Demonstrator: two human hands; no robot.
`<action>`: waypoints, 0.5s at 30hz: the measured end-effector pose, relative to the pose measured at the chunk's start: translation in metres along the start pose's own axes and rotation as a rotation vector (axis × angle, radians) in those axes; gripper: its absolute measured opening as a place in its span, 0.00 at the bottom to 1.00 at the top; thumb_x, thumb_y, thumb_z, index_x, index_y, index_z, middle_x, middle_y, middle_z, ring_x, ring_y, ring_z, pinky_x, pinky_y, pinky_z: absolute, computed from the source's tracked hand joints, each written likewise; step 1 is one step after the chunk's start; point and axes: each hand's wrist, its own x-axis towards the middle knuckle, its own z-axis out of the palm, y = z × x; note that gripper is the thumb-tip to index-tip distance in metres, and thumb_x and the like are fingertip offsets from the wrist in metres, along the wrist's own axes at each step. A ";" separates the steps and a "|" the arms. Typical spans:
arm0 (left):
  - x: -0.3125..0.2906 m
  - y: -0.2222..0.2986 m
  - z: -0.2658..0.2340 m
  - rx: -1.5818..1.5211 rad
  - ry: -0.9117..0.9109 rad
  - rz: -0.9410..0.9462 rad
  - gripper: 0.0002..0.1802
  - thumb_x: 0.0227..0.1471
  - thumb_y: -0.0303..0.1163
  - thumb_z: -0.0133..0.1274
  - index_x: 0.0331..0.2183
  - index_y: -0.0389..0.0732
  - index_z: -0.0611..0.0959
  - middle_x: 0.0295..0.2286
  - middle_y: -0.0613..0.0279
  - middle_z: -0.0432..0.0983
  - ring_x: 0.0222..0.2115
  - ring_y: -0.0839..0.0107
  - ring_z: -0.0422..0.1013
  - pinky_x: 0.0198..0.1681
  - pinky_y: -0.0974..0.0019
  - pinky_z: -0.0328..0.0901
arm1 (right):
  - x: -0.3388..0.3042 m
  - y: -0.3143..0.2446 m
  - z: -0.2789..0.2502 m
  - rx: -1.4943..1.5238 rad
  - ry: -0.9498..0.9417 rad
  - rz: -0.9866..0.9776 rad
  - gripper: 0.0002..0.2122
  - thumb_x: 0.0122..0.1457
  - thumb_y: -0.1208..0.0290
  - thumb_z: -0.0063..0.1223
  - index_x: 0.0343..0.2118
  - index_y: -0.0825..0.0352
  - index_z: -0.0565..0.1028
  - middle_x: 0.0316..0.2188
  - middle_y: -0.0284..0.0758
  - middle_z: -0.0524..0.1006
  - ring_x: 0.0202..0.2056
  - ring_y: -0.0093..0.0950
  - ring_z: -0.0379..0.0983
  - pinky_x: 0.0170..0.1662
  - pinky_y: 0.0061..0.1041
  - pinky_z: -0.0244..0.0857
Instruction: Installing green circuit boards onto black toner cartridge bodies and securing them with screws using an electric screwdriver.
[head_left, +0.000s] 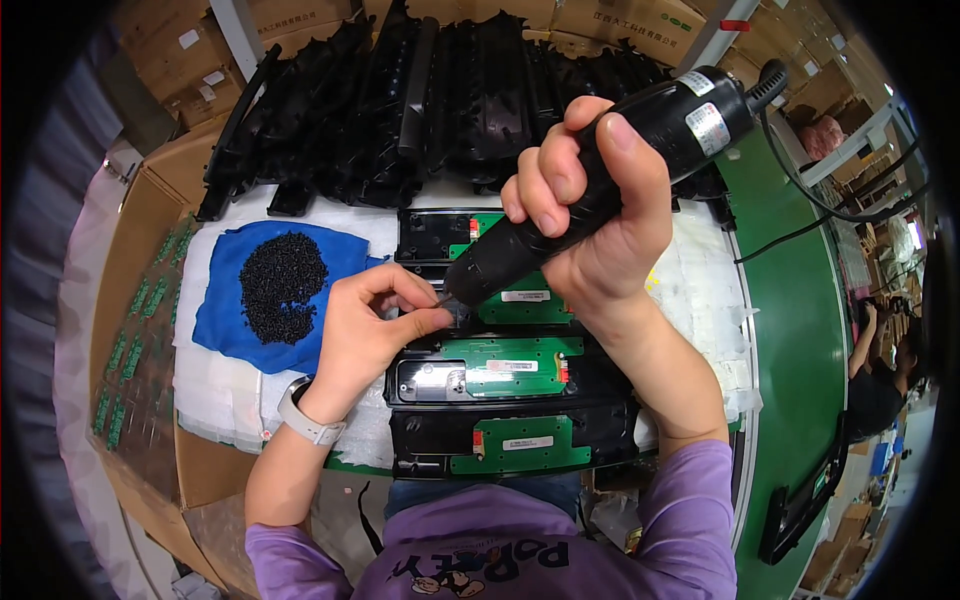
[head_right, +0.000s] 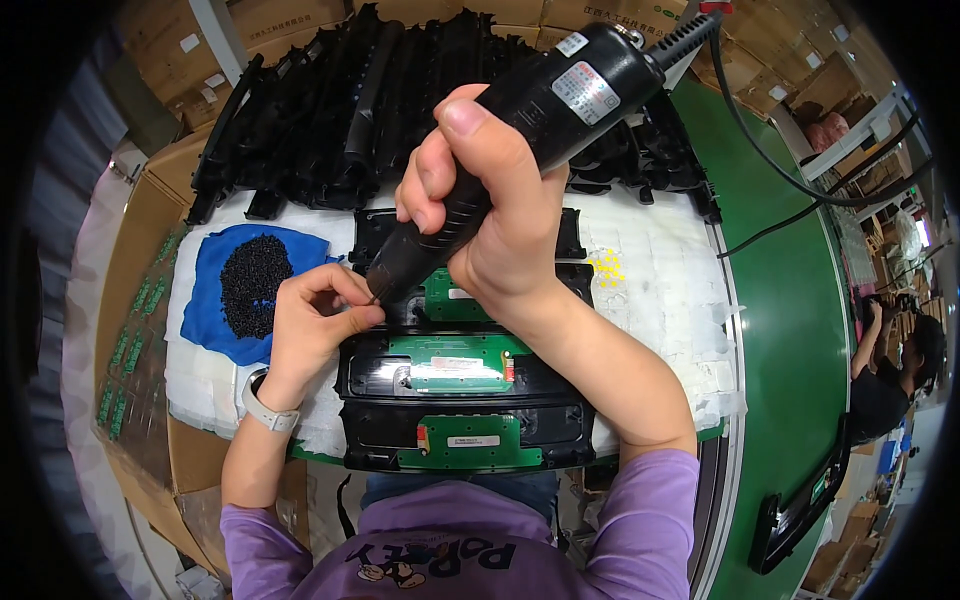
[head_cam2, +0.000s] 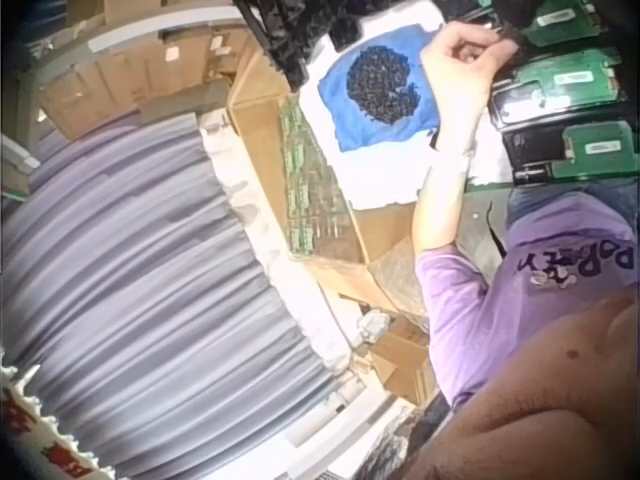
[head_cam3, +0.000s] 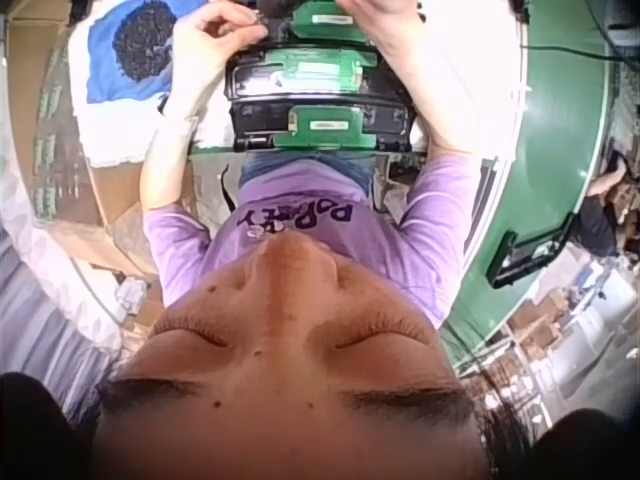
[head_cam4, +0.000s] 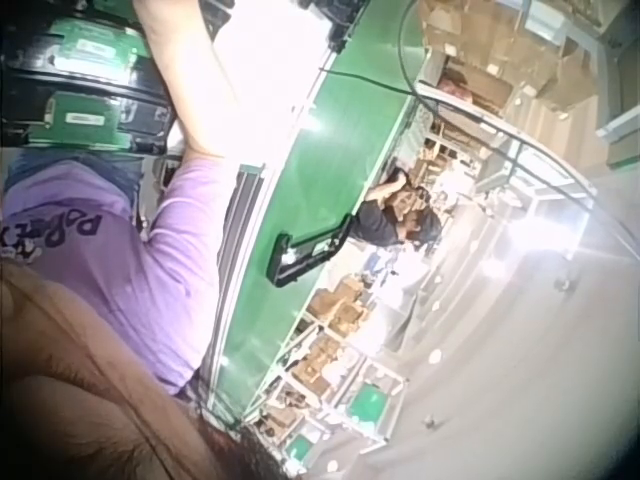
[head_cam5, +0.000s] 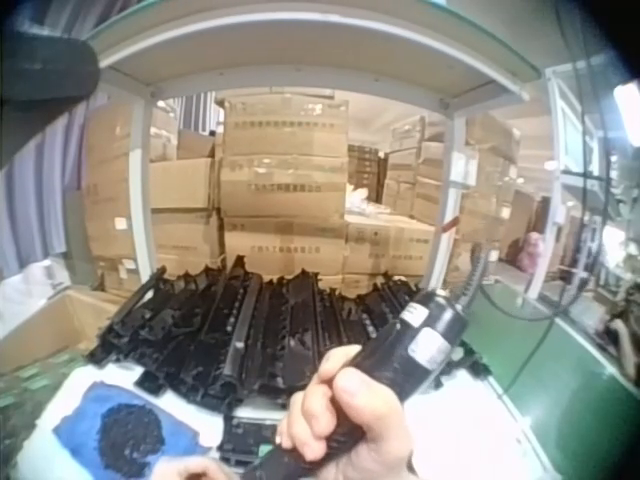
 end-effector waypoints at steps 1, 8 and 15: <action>0.000 0.000 0.000 -0.055 0.011 -0.005 0.08 0.37 0.16 0.61 0.21 0.35 0.77 0.25 0.63 0.75 0.26 0.81 0.68 0.32 0.78 0.63 | 0.000 0.001 0.001 0.006 0.065 0.005 0.12 0.58 0.59 0.41 0.34 0.63 0.68 0.15 0.27 0.64 0.14 0.20 0.58 0.25 0.25 0.59; -0.002 -0.007 -0.002 -0.363 0.016 -0.064 0.11 0.37 0.17 0.62 0.26 0.36 0.77 0.28 0.63 0.74 0.29 0.80 0.70 0.33 0.78 0.64 | 0.005 0.003 0.000 0.213 0.167 -0.018 0.10 0.53 0.65 0.50 0.30 0.67 0.67 0.14 0.31 0.65 0.13 0.23 0.63 0.21 0.26 0.62; 0.002 0.026 -0.030 1.011 0.315 0.373 0.21 0.35 0.33 0.64 0.33 0.34 0.78 0.30 0.56 0.73 0.33 0.60 0.69 0.35 0.65 0.64 | 0.016 -0.009 -0.019 -0.442 -0.194 0.102 0.11 0.49 0.68 0.50 0.30 0.70 0.66 0.11 0.31 0.63 0.10 0.21 0.57 0.15 0.20 0.53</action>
